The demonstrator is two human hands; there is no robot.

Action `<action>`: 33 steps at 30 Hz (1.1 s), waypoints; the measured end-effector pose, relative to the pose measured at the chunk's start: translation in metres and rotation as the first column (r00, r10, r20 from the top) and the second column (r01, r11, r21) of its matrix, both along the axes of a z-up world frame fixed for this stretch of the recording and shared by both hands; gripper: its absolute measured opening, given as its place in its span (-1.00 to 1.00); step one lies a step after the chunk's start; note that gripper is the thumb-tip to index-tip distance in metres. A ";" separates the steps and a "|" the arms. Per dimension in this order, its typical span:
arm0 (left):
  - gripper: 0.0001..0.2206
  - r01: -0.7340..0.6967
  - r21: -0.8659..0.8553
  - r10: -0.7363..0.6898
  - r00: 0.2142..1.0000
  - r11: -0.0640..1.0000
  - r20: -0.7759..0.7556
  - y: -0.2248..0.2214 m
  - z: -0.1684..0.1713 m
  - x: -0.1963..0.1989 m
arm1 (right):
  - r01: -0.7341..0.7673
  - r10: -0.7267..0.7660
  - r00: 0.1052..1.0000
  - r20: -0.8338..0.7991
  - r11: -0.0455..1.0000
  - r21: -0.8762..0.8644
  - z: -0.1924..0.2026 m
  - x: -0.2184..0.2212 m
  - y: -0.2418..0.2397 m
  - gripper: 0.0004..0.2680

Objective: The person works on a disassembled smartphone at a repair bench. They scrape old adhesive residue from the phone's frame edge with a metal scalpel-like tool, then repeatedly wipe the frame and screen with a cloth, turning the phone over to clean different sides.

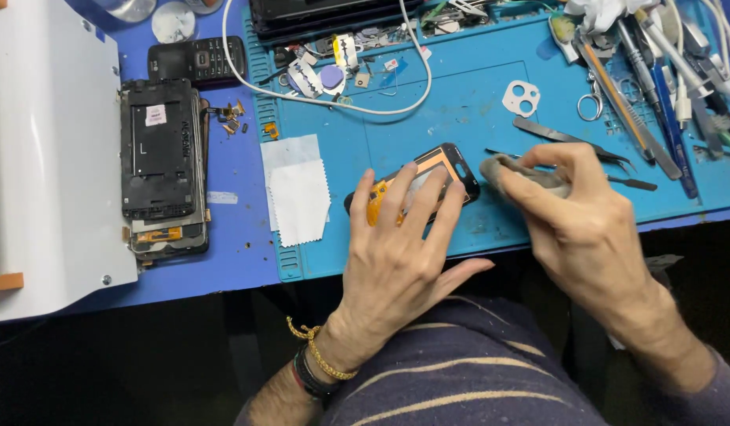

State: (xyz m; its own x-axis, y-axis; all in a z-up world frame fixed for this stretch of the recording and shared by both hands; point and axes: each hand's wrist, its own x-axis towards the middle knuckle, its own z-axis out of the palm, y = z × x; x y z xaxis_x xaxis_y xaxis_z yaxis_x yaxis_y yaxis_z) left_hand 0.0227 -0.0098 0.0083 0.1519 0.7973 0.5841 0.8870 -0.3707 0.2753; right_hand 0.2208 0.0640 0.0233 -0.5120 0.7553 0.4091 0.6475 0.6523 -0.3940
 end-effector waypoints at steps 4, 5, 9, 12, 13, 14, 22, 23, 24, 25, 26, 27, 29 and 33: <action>-0.50 -0.092 -0.025 0.085 0.976 0.995 -0.201 0.001 -0.020 0.004 | -0.091 0.082 0.988 0.130 0.994 0.064 0.000 -0.019 0.005 -0.61; -0.66 -0.143 0.019 0.142 0.941 0.990 -0.308 0.003 -0.026 0.004 | -0.106 0.091 0.981 0.172 0.991 0.076 0.000 -0.026 0.008 -0.60; -0.71 -0.134 0.079 0.151 0.949 0.988 -0.276 0.003 -0.021 0.004 | -0.080 0.060 0.975 0.216 0.993 0.086 0.014 -0.043 0.007 -0.63; -0.71 -0.108 0.072 0.121 0.968 0.992 -0.218 0.002 -0.020 0.003 | -0.034 0.023 0.961 0.274 0.999 0.034 0.018 -0.042 0.000 -0.65; -0.72 -0.095 0.061 0.105 0.976 0.994 -0.191 0.001 -0.020 0.003 | -0.015 0.017 0.956 0.294 1.000 -0.009 0.018 -0.039 -0.002 -0.64; -0.73 -0.081 0.050 0.088 0.983 0.995 -0.163 0.001 -0.022 0.003 | 0.007 0.010 0.949 0.315 0.999 -0.051 0.017 -0.035 -0.005 -0.63; -0.73 -0.077 0.072 0.087 0.985 0.994 -0.147 -0.001 -0.022 0.002 | -0.024 0.021 0.946 0.322 1.000 0.006 0.013 -0.037 -0.003 -0.62; -0.74 -0.074 0.071 0.083 0.988 0.995 -0.128 -0.001 -0.023 0.003 | -0.017 0.023 0.938 0.346 1.000 -0.022 0.014 -0.034 -0.004 -0.61; -0.74 -0.075 0.071 0.083 0.989 0.995 -0.126 0.001 -0.023 0.002 | -0.017 0.023 0.937 0.348 1.000 -0.021 0.015 -0.036 0.000 -0.61; -0.74 -0.071 0.069 0.080 0.987 0.995 -0.139 0.000 -0.023 0.002 | -0.028 0.031 0.938 0.344 1.000 -0.013 0.015 -0.038 0.001 -0.61; -0.74 -0.068 0.068 0.078 0.985 0.995 -0.153 0.000 -0.024 0.002 | -0.039 0.039 0.939 0.340 0.999 -0.005 0.015 -0.040 0.002 -0.61; -0.74 -0.066 0.066 0.075 0.985 0.996 -0.155 0.000 -0.024 0.002 | -0.037 0.038 0.940 0.339 0.999 -0.008 0.014 -0.040 0.002 -0.61; -0.74 -0.063 0.050 0.070 0.986 0.997 -0.153 0.000 -0.022 0.002 | -0.058 0.043 0.948 0.315 0.998 0.039 0.014 -0.042 0.002 -0.62; -0.73 -0.066 0.042 0.071 0.988 0.997 -0.135 0.001 -0.023 0.003 | -0.019 0.024 0.924 0.381 1.000 -0.019 0.018 -0.035 0.001 -0.59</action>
